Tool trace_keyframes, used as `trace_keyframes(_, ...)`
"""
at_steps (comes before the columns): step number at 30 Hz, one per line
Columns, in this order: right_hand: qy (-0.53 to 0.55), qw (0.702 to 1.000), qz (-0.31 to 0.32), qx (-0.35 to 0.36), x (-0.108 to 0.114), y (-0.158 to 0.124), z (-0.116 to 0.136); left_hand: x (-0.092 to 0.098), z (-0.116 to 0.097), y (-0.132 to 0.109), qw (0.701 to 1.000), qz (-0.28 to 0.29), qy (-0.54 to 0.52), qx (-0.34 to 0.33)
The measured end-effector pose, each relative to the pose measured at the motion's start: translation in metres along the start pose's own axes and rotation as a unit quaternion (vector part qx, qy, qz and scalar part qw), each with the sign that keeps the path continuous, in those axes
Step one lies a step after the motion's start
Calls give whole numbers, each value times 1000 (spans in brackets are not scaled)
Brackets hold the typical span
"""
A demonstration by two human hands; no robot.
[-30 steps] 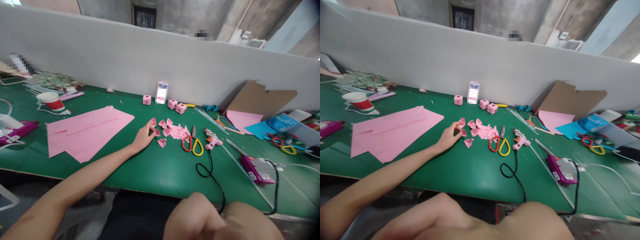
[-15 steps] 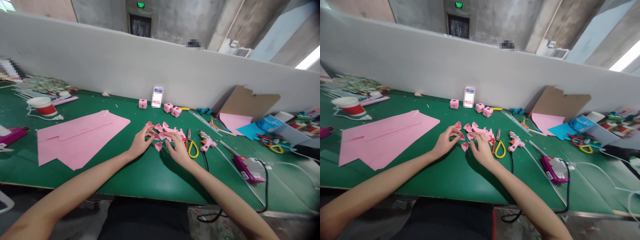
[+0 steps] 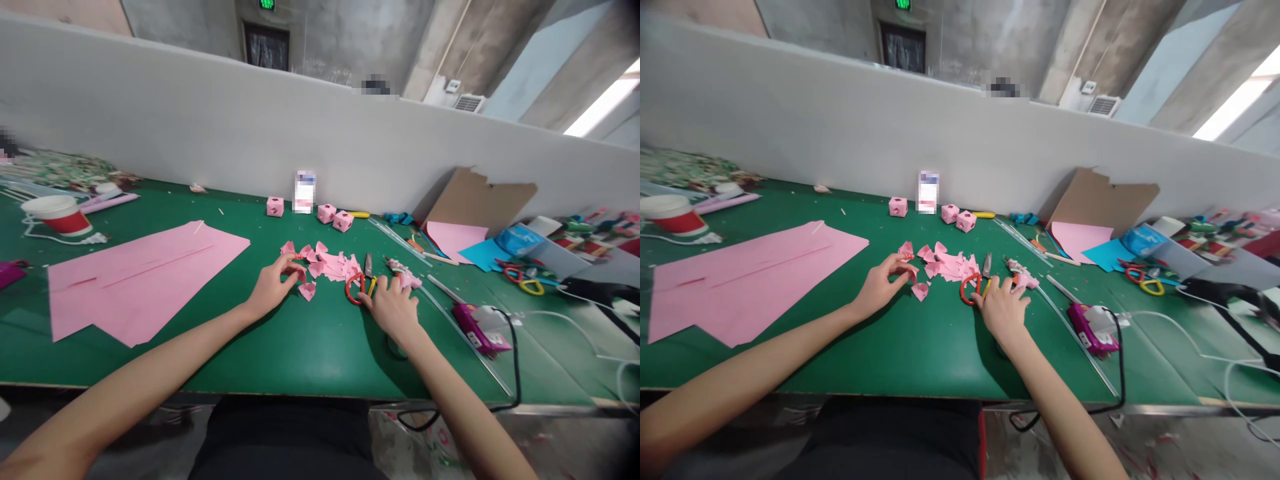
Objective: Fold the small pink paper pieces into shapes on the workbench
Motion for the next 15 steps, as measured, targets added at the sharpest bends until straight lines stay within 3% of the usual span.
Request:
trace_keyframes(5, -2, 1000, 2, -8, -7, -3, -12, -3, 3, -1, 1000, 4, -1, 4)
trace_keyframes(15, 21, 999, 3, 29, -9, -1, -5, -3, 1, -1, 1000, 3, -5, -4)
Point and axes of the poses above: each hand's wrist, its own y-axis towards the middle knuckle, its own x-axis out of the back of the hand, z = x × y, the point moved 9 cm from there along y, towards the middle knuckle, and after that the axes turned 13 degrees about y, right-handed, at the moved point
